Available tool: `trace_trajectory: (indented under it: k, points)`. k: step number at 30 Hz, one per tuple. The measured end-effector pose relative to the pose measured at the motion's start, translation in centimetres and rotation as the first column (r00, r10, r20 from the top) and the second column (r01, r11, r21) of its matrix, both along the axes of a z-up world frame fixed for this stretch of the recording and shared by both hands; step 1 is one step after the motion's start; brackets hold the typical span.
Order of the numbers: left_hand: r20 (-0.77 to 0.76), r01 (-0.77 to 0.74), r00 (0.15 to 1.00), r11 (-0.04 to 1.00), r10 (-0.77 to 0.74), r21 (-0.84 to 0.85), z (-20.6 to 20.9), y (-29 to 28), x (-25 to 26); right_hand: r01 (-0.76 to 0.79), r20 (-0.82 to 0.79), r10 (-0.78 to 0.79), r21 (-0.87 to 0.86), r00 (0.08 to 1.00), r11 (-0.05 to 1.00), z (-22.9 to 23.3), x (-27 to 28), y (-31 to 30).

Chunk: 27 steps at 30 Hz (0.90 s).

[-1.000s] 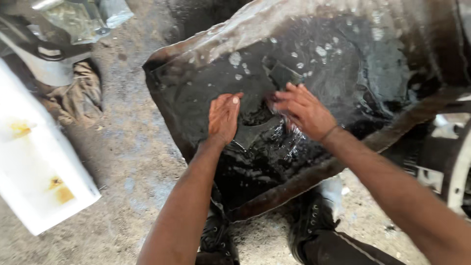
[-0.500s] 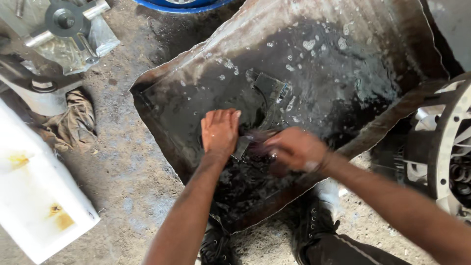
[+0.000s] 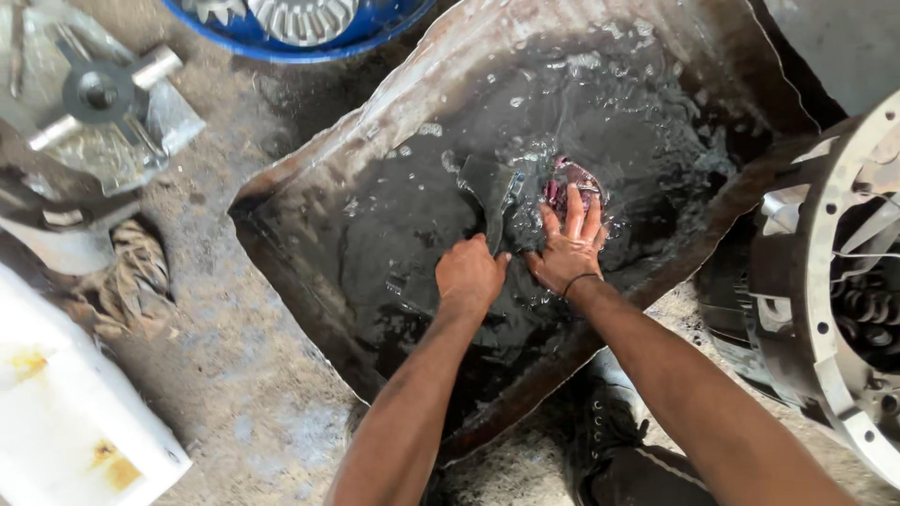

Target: The person washes a blue circular gasket and a metal mechanical part in a metal tray filled with dark liquid using a cloth. The person scrubs the parts thoroughly and places the cleaned gasket into a blue bucket containing other mechanical components.

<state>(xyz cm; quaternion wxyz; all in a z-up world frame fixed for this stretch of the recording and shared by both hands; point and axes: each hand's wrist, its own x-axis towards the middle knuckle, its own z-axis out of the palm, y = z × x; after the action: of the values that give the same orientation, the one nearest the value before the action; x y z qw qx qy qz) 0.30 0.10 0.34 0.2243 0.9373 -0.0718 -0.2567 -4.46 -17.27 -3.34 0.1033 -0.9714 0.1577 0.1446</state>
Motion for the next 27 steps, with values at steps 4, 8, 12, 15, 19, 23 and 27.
trace_trajectory:
  k: [4, 8, 12, 15, 19, 23, 27]
  points:
    - [0.038, -0.015, 0.999, 0.982, 0.023, -0.187, 1.8, 1.4, 1.0, 0.019, 0.052, -0.022, 0.041, 0.998, 0.999, -1.1, -0.3, -0.4]
    - [-0.17, -0.115, 0.985, 0.861, 0.034, -0.495, 3.8, 3.2, 2.4, 0.006, 0.154, -0.009, 0.015, 0.988, 1.0, -0.9, -0.5, -0.1]
    - [-0.353, -0.324, 0.927, 0.737, 0.123, -0.593, 4.7, 4.3, 3.5, 0.149, 0.338, -0.154, 0.038, 0.928, 0.988, 0.1, -0.3, -1.0]
    - [-0.415, -0.371, 0.9, 0.731, 0.132, -0.572, 4.5, 7.1, 4.7, 0.227, 0.361, -0.249, 0.102, 0.899, 0.969, -0.6, 0.0, -2.3]
    - [-0.567, -0.486, 0.818, 0.641, 0.095, -0.594, 4.3, 8.9, 5.9, -0.076, 0.404, 0.074, -0.012, 0.912, 0.997, -1.2, 1.5, -3.6]
    - [-0.524, -0.427, 0.848, 0.681, 0.075, -0.595, 4.2, 8.7, 5.8, 0.051, 0.51, -0.138, 0.181, 0.849, 0.982, -1.0, 2.4, -2.9]
    - [-0.413, -0.27, 0.91, 0.793, 0.026, -0.546, 4.9, 7.5, 6.3, -0.155, 0.375, 0.13, 0.036, 0.918, 0.987, 0.1, 2.7, -1.5]
